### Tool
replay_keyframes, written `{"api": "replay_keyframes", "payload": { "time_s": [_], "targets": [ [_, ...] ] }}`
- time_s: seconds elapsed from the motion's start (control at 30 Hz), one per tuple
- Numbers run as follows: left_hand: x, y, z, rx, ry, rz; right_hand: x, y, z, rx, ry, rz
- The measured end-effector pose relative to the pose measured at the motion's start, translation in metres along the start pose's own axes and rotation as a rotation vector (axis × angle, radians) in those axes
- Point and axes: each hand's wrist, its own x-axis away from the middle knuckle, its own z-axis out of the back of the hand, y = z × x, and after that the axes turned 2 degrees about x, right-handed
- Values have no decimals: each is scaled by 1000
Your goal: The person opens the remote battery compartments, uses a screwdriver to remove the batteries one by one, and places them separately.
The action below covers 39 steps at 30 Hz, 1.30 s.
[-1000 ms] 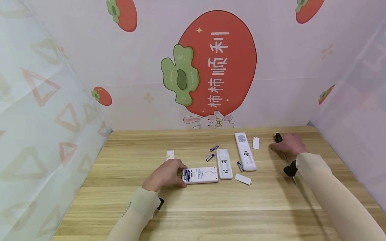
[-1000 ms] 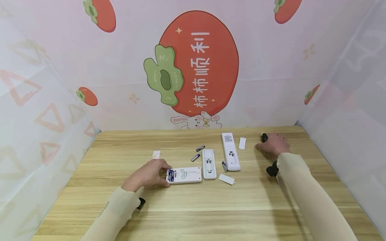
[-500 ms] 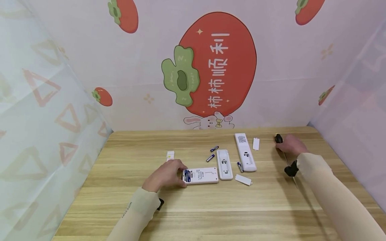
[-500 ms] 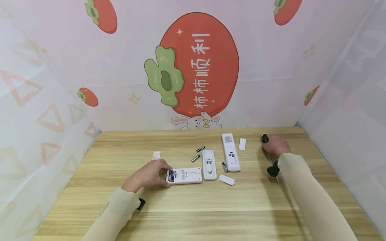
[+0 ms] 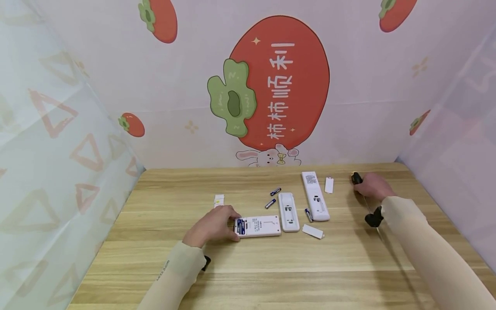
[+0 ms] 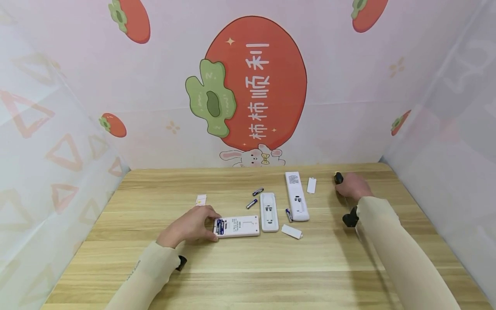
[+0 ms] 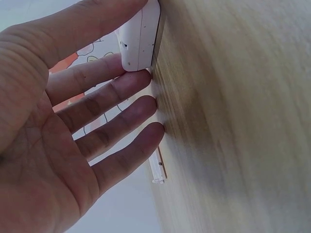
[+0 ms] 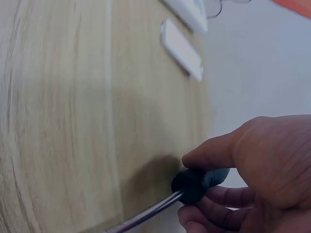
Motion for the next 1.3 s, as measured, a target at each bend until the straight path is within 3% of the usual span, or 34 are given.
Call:
{"api": "replay_keyframes", "payload": {
  "time_s": [0.53,0.97,1.3],
  "targets": [
    [-1,1,0,-13,-1,13,12,-31,16,-74,50,91],
    [-2,0,1,-5,-7,24,44,-72,34,-336,174,130],
    [-1,-1,0,-1,-1,3,63,-95,47,-473,254,162]
  ]
}}
